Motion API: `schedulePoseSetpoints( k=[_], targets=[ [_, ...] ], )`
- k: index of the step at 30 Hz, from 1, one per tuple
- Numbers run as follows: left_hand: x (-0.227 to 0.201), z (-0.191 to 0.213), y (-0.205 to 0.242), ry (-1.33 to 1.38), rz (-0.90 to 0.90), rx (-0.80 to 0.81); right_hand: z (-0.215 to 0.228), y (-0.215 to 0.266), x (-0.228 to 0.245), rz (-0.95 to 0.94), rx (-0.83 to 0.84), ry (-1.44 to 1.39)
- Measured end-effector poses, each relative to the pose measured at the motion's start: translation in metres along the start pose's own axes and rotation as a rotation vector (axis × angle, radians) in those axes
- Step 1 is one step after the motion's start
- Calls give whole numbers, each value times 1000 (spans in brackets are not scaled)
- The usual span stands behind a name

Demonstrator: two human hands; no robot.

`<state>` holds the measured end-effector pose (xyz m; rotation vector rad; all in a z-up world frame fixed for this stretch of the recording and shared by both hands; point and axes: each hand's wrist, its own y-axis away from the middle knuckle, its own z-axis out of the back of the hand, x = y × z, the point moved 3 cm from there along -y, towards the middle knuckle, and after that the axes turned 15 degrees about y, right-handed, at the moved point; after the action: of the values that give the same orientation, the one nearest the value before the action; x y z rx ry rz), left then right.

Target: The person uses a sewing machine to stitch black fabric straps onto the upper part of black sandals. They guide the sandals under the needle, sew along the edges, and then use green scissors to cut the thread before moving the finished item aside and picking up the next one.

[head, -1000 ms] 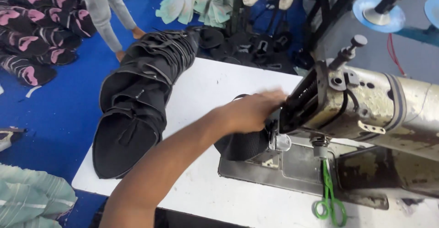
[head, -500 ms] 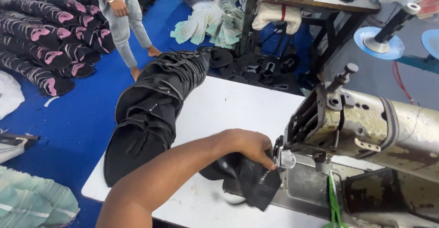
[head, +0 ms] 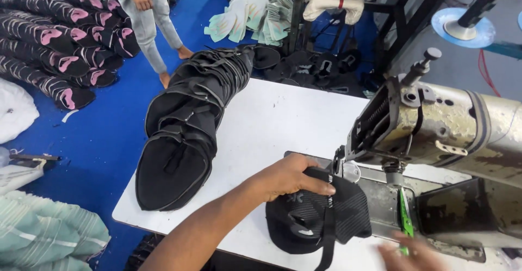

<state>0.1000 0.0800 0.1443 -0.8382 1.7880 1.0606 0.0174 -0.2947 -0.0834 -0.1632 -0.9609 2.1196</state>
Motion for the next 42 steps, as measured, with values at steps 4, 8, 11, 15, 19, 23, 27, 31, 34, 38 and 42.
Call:
schedulePoseSetpoints(
  k=[4, 8, 11, 15, 19, 23, 27, 31, 34, 38, 42],
  targets=[
    [8, -13, -1, 83, -50, 8, 43, -127, 100, -33, 67, 22],
    [5, -22, 6, -34, -256, 21, 74, -176, 141, 31, 120, -52],
    [3, -28, 18, -207, -228, -71, 103, -215, 174, -6, 181, -291],
    [2, -37, 31, -354, -318, -108, 93, -201, 184, -289, 236, -385],
    [23, -34, 29, -390, -458, -137, 65, -177, 165, -701, 328, -504],
    [37, -29, 27, -212, -384, -68, 56, -177, 158, -914, 362, -655],
    [39, -26, 29, -109, -341, -22, 54, -180, 156, -966, 365, -672],
    [35, -29, 28, -80, -348, -5, 52, -184, 154, -1030, 394, -642],
    [35, -29, 23, -122, -305, -40, 53, -188, 152, -1066, 414, -654],
    [35, -13, 14, -32, -344, -51, 60, -205, 150, -1105, 403, -832],
    [36, -10, 8, -45, -327, -38, 59, -198, 147, -1078, 357, -949]
  ],
)
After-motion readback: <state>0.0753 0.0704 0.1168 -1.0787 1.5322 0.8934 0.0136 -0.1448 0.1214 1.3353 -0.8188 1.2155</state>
